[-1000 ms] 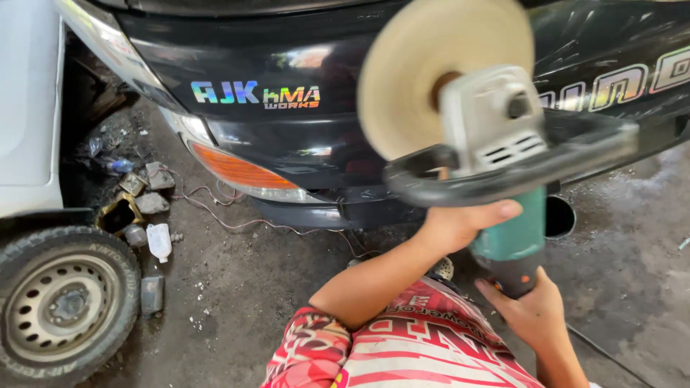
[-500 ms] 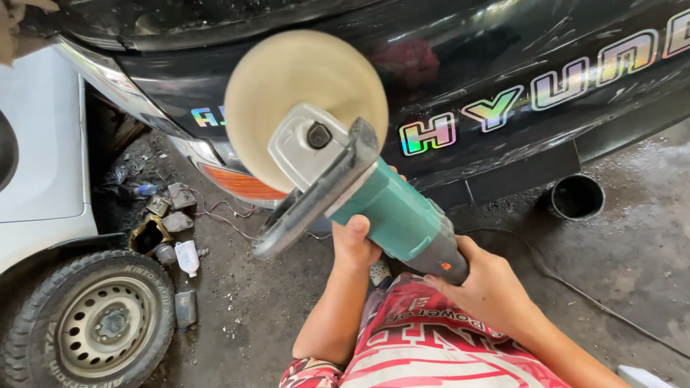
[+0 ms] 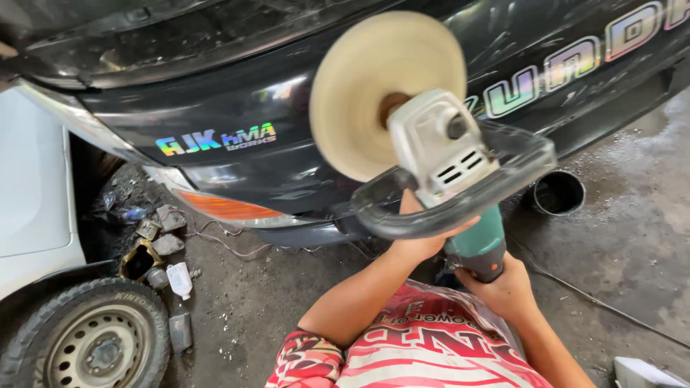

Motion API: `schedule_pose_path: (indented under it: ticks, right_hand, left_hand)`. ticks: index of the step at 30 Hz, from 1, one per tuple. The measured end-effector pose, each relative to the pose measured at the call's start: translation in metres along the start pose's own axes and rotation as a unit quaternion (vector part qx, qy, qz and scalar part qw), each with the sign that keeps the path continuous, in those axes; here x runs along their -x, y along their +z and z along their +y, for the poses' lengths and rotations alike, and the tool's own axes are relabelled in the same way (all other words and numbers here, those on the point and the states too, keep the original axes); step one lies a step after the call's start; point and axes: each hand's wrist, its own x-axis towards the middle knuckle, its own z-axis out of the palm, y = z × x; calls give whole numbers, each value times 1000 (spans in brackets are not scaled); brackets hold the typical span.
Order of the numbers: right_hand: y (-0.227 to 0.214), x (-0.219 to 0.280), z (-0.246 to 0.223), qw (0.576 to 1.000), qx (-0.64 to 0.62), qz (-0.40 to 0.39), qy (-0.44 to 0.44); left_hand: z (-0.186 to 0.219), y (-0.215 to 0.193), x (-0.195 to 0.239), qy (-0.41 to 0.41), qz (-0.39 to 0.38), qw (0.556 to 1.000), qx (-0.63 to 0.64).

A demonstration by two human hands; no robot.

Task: The person uses a handheld electric polisher with a buffing pad to smooth the surface of a black car's front bumper. They move the tool across the bumper area, focusing on the section with the brand lettering and near the headlight.

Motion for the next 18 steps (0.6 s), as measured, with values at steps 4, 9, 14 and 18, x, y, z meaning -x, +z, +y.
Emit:
schedule_pose_path:
  ticks: [4,9,14,18]
  right_hand:
    - [-27,-8,30,999,-30,31,3]
    - [-62,-18,43,997,-58,57,-9]
    - [-69,-27,46,998,-39,45,-17]
    - [-65,-37,46,999,-36,-13,-37]
  left_hand:
    - [-40,21,-37,61,-95,989,-91]
    - [-69,51,-74,178,-86,873,-446]
    - [-99,27,-72,176,-91,939,-283]
    - [-104,-20,-50,136,-15,986,-93]
